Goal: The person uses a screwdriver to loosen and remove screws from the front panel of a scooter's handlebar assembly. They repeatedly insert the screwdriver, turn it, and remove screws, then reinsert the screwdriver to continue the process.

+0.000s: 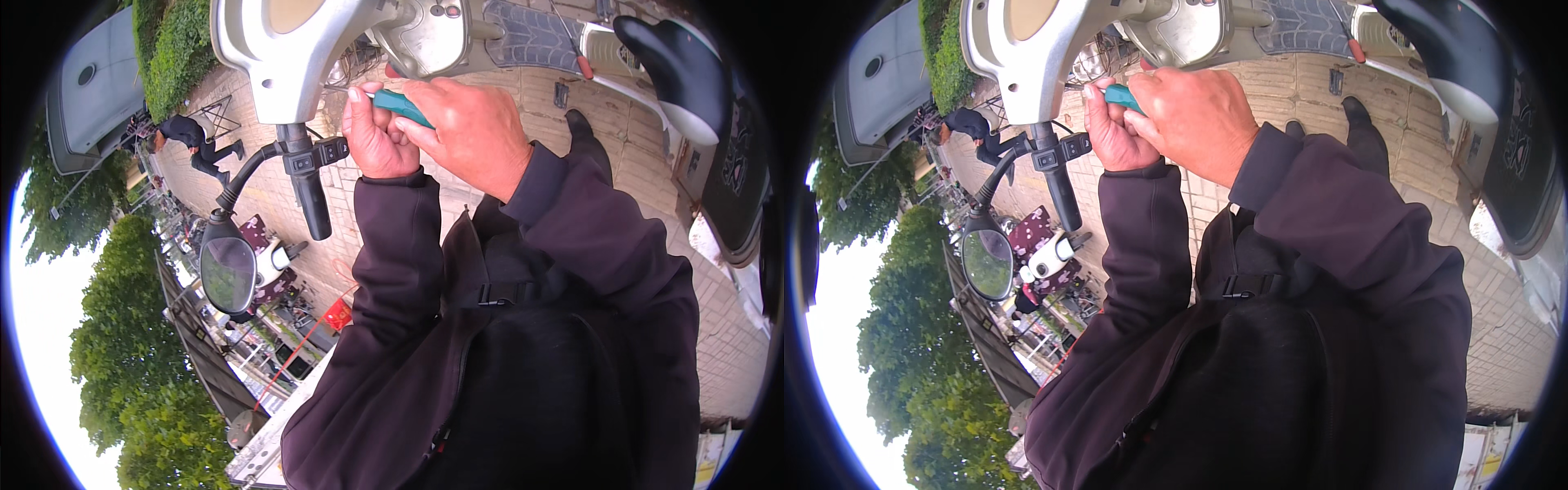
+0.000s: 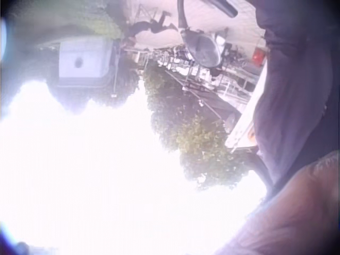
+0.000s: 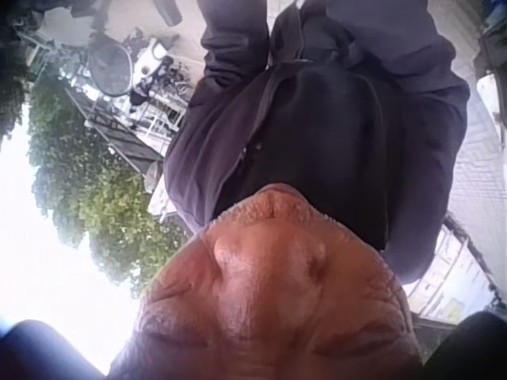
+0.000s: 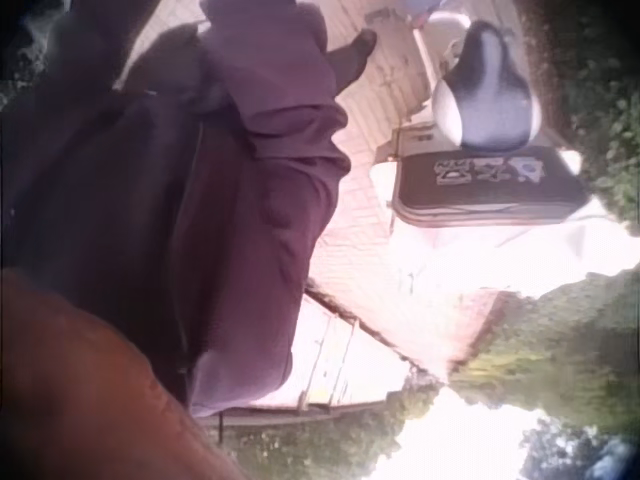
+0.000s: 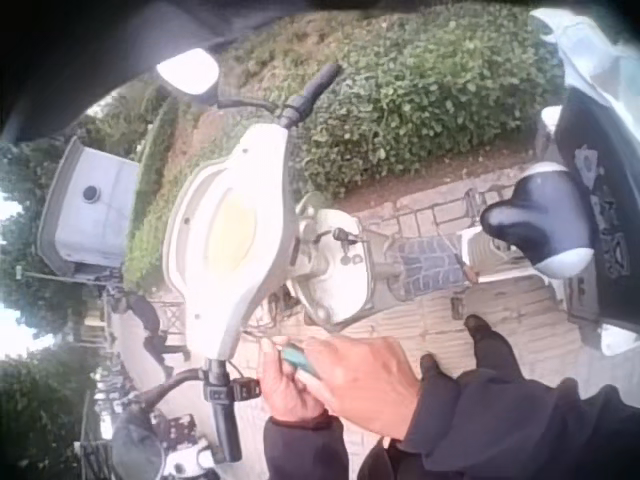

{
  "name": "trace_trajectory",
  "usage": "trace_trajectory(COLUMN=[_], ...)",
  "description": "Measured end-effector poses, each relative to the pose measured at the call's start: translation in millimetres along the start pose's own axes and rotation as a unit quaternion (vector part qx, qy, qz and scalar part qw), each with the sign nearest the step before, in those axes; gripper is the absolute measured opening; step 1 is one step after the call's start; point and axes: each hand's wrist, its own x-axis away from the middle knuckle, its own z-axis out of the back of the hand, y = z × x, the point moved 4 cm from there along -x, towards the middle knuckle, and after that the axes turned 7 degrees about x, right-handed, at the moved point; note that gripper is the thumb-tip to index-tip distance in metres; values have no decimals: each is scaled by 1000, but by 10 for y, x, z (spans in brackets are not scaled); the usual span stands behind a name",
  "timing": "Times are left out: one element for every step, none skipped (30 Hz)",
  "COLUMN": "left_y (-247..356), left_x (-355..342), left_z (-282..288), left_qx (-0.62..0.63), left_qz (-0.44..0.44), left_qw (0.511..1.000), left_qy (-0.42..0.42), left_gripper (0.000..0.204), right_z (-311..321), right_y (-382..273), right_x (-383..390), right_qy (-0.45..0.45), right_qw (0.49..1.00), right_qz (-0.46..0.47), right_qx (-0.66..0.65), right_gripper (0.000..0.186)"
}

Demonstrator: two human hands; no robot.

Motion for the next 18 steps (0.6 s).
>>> trace_trajectory(left_y=[-17,-20,-25,-37,-23,-10,9,22,18,-21,-41,-54,-56,-52,-49,-29,10,34], left_x=[-30,-48,-57,-86,-86,-88,-78,-70,-43,-64,-76,-61,-60,-45,-39,-50,-48,-61], left_z=[0,-35,-30,-70,-80,-62,4,31,34,37,19,30,29,27,17,66,115,161], left_qx=[17,28,35,115,98,86,43,-23,-46,60,91,80,70,60,51,58,62,65], left_qz=[0,19,32,86,82,82,57,28,14,114,133,126,118,110,110,99,85,70], left_qw=[1000,999,998,986,985,987,996,998,995,987,980,980,980,980,979,989,994,994], left_qy=[10,-39,-38,-85,-113,-111,-60,-59,-88,-93,-118,-130,-142,-153,-165,-94,-20,51], left_gripper=[34,33,32,34,35,36,37,39,42,41,39,38,37,35,36,35,35,34], right_z=[13,35,-31,-11,-50,-111,-91,-94,-80,-84,-109,-97,-112,-102,-88,-99,-112,-134], right_y=[39,83,156,160,144,123,103,94,72,42,40,31,40,42,30,33,27,21], right_x=[9,15,40,63,56,51,49,68,87,109,123,151,156,181,204,213,233,246], right_qy=[2,5,-28,-4,-2,-10,50,81,144,185,183,227,221,242,262,246,231,212], right_qw=[992,970,913,879,872,855,905,940,955,965,972,967,971,966,962,965,967,971], right_qz=[-42,-71,-185,-189,-186,-200,-148,-120,-69,-28,-12,24,24,35,46,39,31,18], right_qx=[-119,-233,-363,-439,-454,-479,-396,-309,-249,-184,-146,-112,-92,-79,-65,-83,-102,-113], right_gripper=[38,39,38,37,35,33,29,25,18,16,16,18,18,19,20,21,22,24])
